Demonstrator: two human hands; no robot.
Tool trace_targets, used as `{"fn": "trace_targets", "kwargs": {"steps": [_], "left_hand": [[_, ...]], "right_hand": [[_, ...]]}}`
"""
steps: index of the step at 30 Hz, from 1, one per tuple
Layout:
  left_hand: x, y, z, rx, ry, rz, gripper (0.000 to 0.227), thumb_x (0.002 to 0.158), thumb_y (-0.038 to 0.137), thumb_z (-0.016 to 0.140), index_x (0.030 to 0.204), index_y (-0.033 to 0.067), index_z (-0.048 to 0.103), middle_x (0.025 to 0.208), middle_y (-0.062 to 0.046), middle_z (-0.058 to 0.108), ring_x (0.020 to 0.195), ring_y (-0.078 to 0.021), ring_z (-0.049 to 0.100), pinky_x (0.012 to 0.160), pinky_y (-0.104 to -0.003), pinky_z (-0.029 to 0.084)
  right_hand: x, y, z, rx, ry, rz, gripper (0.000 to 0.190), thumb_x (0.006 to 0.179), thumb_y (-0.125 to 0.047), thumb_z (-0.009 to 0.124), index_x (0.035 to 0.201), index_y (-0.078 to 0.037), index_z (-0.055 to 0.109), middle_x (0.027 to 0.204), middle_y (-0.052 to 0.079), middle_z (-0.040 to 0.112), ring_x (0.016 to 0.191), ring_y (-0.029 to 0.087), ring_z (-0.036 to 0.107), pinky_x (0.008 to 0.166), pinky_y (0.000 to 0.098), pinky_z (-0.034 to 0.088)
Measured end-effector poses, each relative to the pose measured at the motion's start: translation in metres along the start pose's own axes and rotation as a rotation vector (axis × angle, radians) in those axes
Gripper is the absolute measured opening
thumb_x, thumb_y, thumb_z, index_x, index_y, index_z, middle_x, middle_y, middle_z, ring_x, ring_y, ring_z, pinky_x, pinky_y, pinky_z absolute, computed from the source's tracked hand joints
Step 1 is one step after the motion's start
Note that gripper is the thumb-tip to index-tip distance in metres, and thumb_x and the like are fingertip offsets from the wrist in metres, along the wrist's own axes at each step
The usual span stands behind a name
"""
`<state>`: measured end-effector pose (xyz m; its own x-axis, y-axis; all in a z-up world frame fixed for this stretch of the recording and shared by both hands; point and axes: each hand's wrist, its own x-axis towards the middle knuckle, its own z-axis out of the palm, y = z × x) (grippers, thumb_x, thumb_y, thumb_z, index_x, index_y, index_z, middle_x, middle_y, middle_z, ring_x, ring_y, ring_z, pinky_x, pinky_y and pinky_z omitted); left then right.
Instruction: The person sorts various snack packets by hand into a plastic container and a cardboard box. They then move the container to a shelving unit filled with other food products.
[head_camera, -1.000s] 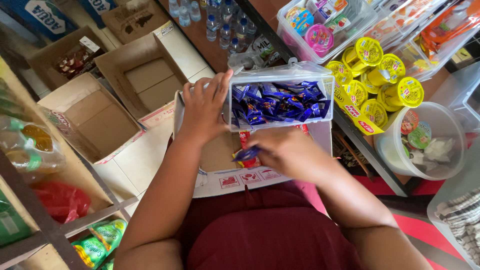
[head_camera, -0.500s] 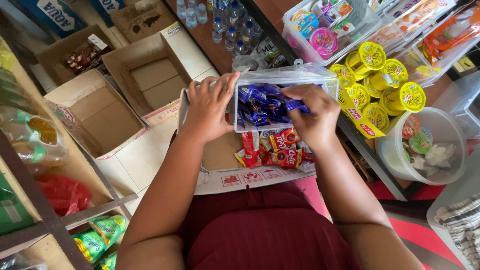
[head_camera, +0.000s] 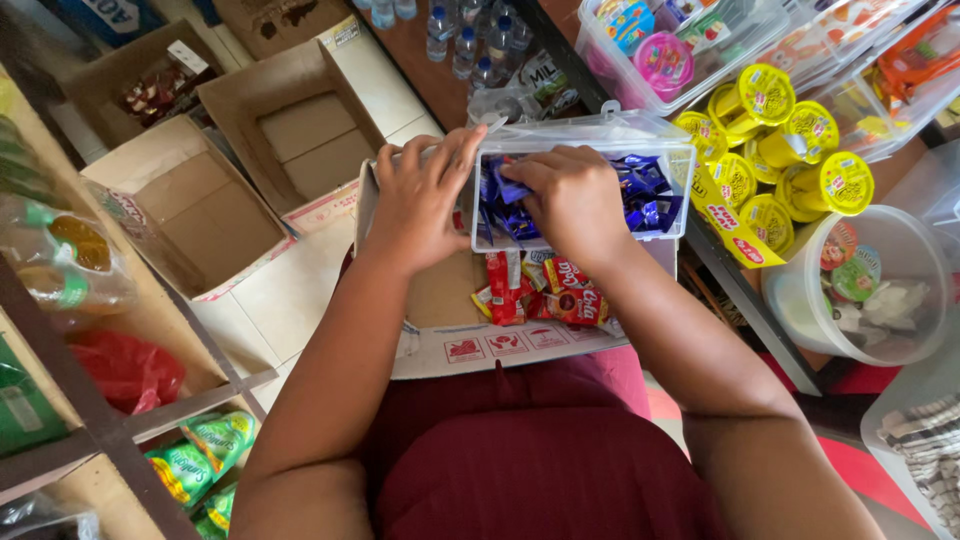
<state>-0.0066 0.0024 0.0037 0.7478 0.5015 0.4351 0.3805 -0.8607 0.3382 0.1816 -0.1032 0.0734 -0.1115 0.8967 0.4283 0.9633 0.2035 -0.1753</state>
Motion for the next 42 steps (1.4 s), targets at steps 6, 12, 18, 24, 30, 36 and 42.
{"fn": "trace_targets", "kwargs": {"steps": [6,12,18,24,30,36,42], "left_hand": [[0.0,-0.004,0.005,-0.003,0.02,0.001,0.137,0.049,0.048,0.098,0.161,0.0181,0.025,0.149,-0.007,0.05,0.125,-0.0352,0.051,0.105,-0.065,0.031],[-0.001,-0.002,0.003,0.009,0.016,-0.005,0.137,0.049,0.045,0.097,0.163,0.0187,0.024,0.15,-0.006,0.05,0.126,-0.0343,0.052,0.106,-0.064,0.032],[0.0,-0.001,0.004,0.019,0.023,-0.013,0.137,0.046,0.048,0.098,0.16,0.0191,0.027,0.148,-0.006,0.051,0.124,-0.0344,0.052,0.104,-0.065,0.031],[0.001,-0.001,0.003,0.045,-0.002,-0.005,0.137,0.046,0.046,0.097,0.161,0.0175,0.027,0.151,-0.006,0.05,0.125,-0.0362,0.051,0.104,-0.064,0.032],[0.002,-0.005,0.007,-0.003,0.015,0.017,0.138,0.047,0.05,0.099,0.159,0.0151,0.026,0.148,-0.011,0.049,0.124,-0.0393,0.05,0.101,-0.065,0.031],[0.0,-0.005,0.005,0.039,-0.035,-0.003,0.141,0.043,0.042,0.099,0.16,0.0146,0.027,0.15,-0.01,0.049,0.125,-0.0395,0.051,0.101,-0.063,0.032],[0.0,-0.001,0.001,0.026,0.001,0.024,0.135,0.047,0.04,0.099,0.159,0.0135,0.029,0.147,-0.01,0.049,0.124,-0.0379,0.052,0.1,-0.062,0.033]], "right_hand": [[-0.004,-0.003,-0.018,0.041,0.022,0.064,0.016,0.089,-0.006,0.077,0.104,-0.008,0.078,0.099,0.01,0.075,0.091,0.03,0.07,0.082,0.0429,0.055],[-0.002,-0.002,0.006,0.007,0.032,0.001,0.011,0.088,-0.005,0.076,0.098,-0.01,0.078,0.093,0.008,0.075,0.085,0.029,0.069,0.078,0.042,0.055],[-0.004,-0.002,0.013,-0.006,0.034,0.008,0.017,0.083,-0.003,0.076,0.098,-0.011,0.079,0.092,0.006,0.075,0.085,0.028,0.067,0.08,0.0418,0.056],[-0.02,0.004,-0.045,0.187,0.004,0.085,0.029,0.087,0.001,0.071,0.114,-0.007,0.078,0.106,0.011,0.076,0.095,0.028,0.07,0.088,0.0393,0.056],[-0.058,0.053,-0.105,0.177,0.056,0.483,0.023,0.095,-0.003,0.071,0.116,-0.008,0.077,0.11,0.012,0.077,0.09,0.022,0.073,0.076,0.0332,0.056],[-0.09,0.07,-0.06,0.065,-0.122,0.436,0.039,0.086,-0.006,0.074,0.125,-0.005,0.073,0.111,0.019,0.074,0.091,0.029,0.073,0.081,0.0368,0.056],[-0.082,0.064,-0.055,0.249,-0.038,0.45,0.046,0.083,0.003,0.069,0.128,-0.005,0.07,0.116,0.017,0.071,0.091,0.029,0.072,0.082,0.0364,0.058]]}}
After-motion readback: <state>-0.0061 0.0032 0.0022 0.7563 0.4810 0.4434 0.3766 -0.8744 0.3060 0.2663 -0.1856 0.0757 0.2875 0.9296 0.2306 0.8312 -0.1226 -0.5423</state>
